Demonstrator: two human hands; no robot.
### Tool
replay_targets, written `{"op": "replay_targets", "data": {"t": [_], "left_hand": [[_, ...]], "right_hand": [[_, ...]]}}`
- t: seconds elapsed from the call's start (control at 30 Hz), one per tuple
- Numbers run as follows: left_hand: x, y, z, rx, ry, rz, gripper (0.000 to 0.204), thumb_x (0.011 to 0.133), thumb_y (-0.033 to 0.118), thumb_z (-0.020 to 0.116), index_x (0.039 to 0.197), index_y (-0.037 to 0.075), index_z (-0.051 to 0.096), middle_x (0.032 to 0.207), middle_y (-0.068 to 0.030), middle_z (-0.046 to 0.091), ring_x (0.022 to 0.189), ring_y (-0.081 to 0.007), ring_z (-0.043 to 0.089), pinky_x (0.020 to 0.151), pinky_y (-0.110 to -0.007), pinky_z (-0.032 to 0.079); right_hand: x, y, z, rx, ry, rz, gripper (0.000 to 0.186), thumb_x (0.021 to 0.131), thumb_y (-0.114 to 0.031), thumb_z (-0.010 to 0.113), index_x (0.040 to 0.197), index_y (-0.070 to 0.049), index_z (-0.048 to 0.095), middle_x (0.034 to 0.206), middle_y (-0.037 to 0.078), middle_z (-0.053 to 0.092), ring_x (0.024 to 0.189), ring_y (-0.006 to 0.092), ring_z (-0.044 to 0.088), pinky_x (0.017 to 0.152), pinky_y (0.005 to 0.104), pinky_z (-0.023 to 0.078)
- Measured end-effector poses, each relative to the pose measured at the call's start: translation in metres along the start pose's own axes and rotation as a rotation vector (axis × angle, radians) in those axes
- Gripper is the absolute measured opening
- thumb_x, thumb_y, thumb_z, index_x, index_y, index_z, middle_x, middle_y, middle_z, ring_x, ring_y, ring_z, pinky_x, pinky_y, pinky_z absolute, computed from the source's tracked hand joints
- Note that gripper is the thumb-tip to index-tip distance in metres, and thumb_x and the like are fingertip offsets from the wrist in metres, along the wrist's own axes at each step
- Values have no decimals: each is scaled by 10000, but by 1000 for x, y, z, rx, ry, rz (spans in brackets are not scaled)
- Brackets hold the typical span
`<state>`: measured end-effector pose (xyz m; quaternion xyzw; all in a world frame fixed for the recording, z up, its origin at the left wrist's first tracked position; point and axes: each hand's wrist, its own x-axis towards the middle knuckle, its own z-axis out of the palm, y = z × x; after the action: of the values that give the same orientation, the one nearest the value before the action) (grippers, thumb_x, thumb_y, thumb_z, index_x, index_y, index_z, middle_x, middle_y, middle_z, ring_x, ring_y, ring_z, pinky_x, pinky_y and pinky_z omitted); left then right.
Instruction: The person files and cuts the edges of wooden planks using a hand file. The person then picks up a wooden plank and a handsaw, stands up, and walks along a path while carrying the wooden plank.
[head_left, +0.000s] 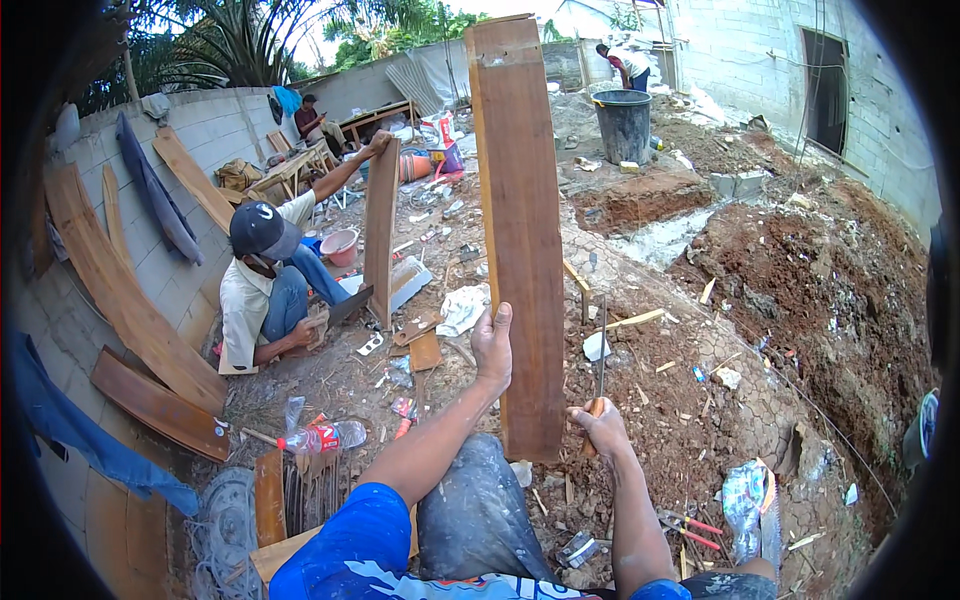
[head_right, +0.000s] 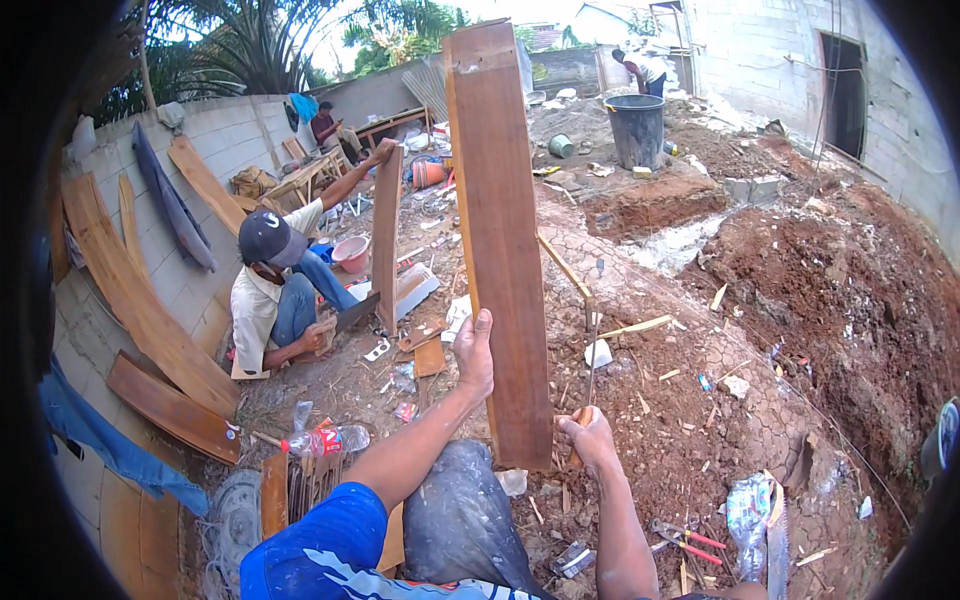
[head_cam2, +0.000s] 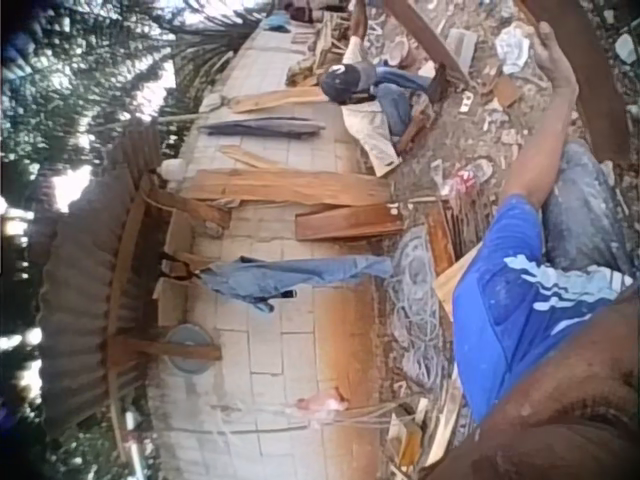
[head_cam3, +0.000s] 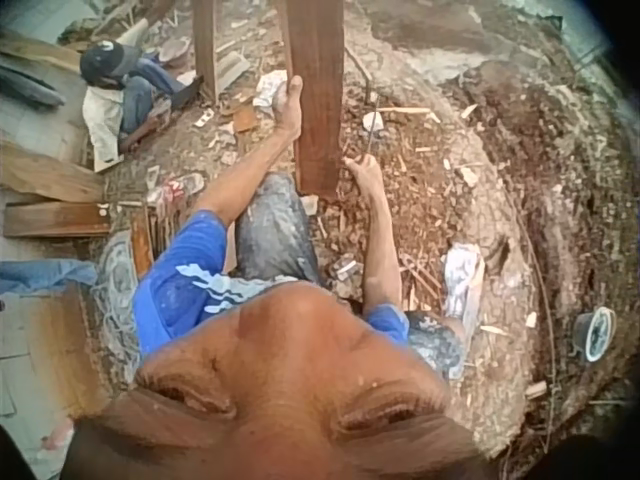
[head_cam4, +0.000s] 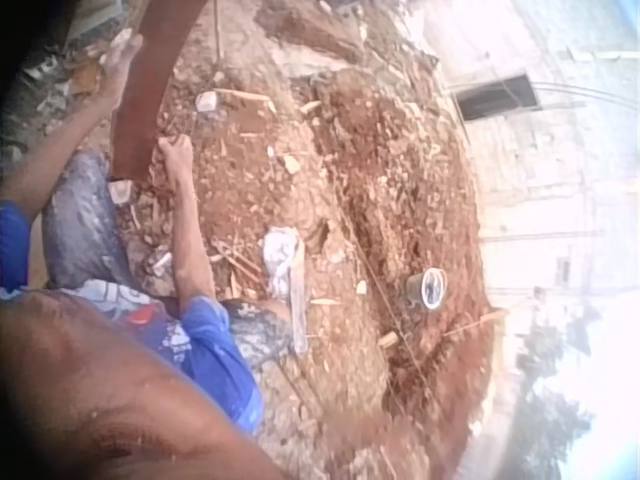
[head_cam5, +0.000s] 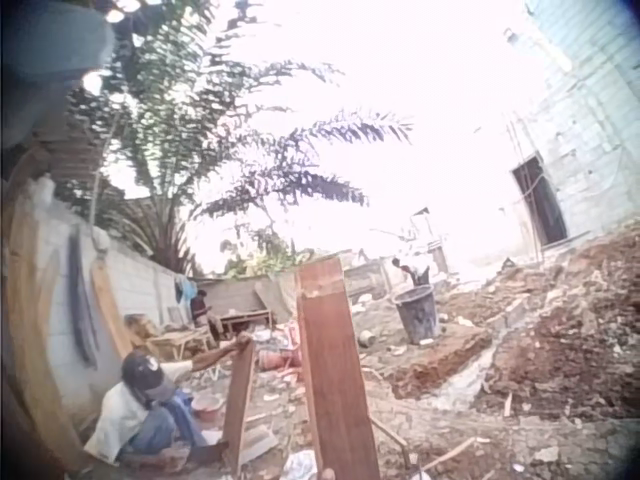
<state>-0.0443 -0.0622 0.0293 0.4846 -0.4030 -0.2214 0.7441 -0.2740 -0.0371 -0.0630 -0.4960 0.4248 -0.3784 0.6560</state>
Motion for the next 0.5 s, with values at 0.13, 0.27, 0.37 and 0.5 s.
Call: {"op": "replay_targets", "data": {"t": [0.13,0.27,0.37,0.5], "left_hand": [[1,7,-1,100,39,68,474,970,544,635,844,99,531,784,59,408,762,-66,340,666,-265,348],[15,-16,-15,222,65,164,545,969,540,638,754,101,396,756,45,314,748,-98,293,647,-295,323],[17,-23,-17,281,40,168,561,972,551,624,752,88,397,748,31,318,744,-109,300,642,-301,326],[13,-19,-17,344,-15,159,567,976,557,613,750,82,402,735,26,315,738,-110,304,640,-303,328]], "right_hand": [[-2,-14,-8,58,34,24,192,929,-54,674,984,-62,491,898,95,694,660,126,620,564,271,512],[5,-16,-14,206,66,-9,212,958,-78,651,1009,-76,446,827,80,645,576,120,581,473,276,490],[9,-15,-18,135,114,-112,213,955,-105,668,993,-81,460,752,38,582,535,104,535,468,272,470],[12,-12,-21,100,182,-168,195,972,-216,661,936,-93,514,714,-8,536,542,79,497,470,255,413]]}}
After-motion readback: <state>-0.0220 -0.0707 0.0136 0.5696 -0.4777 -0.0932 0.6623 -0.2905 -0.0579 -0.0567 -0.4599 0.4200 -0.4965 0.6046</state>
